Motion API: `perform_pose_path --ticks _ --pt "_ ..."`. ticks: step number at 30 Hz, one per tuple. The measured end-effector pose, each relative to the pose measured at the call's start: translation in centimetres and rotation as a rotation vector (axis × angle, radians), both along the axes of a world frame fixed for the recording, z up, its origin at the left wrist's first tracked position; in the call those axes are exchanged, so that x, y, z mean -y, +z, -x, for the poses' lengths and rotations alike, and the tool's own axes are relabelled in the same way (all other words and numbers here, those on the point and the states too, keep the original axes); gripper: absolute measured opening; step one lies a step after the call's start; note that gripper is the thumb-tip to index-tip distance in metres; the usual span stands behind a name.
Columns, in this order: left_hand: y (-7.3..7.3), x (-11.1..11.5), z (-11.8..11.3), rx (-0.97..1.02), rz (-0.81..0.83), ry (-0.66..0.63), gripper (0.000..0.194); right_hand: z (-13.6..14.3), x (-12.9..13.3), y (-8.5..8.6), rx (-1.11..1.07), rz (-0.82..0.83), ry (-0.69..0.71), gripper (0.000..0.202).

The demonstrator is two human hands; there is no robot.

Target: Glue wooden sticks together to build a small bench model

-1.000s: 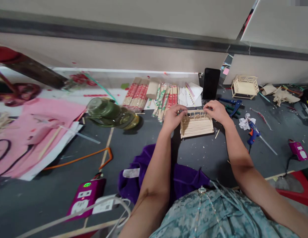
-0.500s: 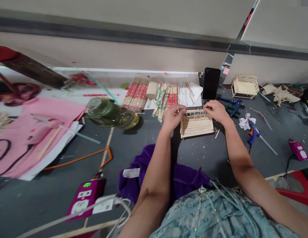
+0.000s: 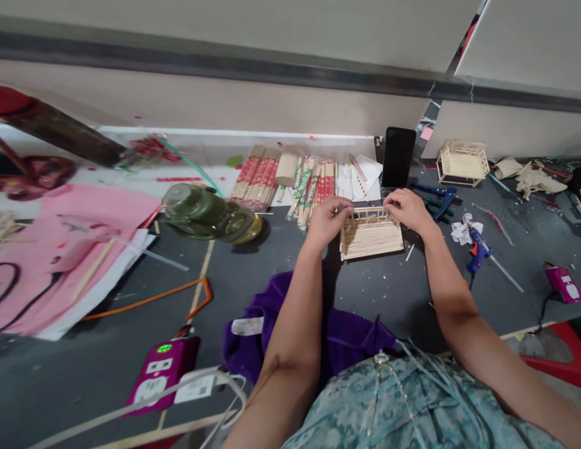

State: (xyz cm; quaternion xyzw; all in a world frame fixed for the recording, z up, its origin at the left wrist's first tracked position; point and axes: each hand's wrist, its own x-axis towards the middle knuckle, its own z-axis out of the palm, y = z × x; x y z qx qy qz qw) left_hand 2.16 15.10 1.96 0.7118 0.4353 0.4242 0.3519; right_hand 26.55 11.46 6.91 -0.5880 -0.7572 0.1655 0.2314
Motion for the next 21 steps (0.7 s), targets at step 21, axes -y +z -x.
perform_pose_path --ticks 21 --pt "1.4 0.5 0.0 -0.008 -0.11 0.051 0.016 0.3 0.6 1.0 -0.032 -0.064 -0.013 0.015"
